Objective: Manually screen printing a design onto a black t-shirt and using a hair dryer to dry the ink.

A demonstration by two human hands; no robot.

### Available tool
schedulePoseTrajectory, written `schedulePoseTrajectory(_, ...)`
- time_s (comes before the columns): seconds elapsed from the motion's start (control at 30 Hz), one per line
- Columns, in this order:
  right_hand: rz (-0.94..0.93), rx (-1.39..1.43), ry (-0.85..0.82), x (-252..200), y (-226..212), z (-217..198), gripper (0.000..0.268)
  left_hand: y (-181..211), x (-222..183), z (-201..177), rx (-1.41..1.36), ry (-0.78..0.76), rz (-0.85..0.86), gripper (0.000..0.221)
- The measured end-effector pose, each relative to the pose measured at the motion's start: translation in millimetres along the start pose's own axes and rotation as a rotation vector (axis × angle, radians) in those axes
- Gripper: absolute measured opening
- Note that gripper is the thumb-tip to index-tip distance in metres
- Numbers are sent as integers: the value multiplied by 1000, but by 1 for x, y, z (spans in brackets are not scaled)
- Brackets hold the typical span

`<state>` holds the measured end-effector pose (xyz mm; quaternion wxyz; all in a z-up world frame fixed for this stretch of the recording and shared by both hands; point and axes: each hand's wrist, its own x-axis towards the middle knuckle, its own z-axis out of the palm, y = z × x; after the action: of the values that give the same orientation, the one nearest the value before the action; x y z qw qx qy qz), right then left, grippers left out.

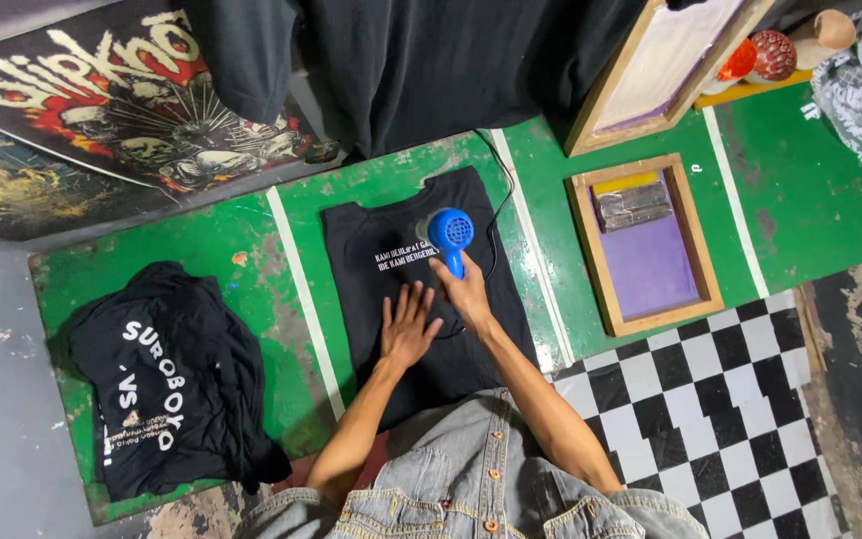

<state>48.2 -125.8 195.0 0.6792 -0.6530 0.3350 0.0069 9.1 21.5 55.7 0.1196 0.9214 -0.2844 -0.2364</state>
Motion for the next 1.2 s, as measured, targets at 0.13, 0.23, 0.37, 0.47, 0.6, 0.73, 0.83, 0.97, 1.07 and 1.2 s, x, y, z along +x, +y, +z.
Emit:
schedulePoseTrajectory(0.13,40,-56,47,-14,23,-47,27,-25,6,-2,-3,243,-120,69)
schedulePoseTrajectory(0.23,98,-28,113,-34,40,-93,29,-42,6,-3,-35,292,-277,70)
schedulePoseTrajectory(0.37,157,-17,221,-62,46,-142,28,-59,12,7,61,420,-415,70)
schedulePoseTrajectory(0.47,186,0,223,-91,36,-146,28,-59,16,13,63,417,-436,71)
schedulePoseTrajectory(0.6,183,-31,146,-96,21,-118,32,-41,30,8,14,366,-412,75)
schedulePoseTrajectory(0.73,88,-46,78,-49,15,-65,31,-8,53,11,-50,331,-355,76)
schedulePoseTrajectory(0.83,-26,-59,16,0,13,-18,29,9,63,12,-85,292,-220,75)
schedulePoseTrajectory(0.97,-99,1,-72,34,6,27,18,6,58,3,-72,289,-244,75)
schedulePoseTrajectory(1.07,-130,-67,-115,26,-2,34,21,8,56,-4,-73,284,-263,74)
schedulePoseTrajectory(1.2,-135,-172,-164,-15,-15,17,19,7,48,-11,-70,269,-291,74)
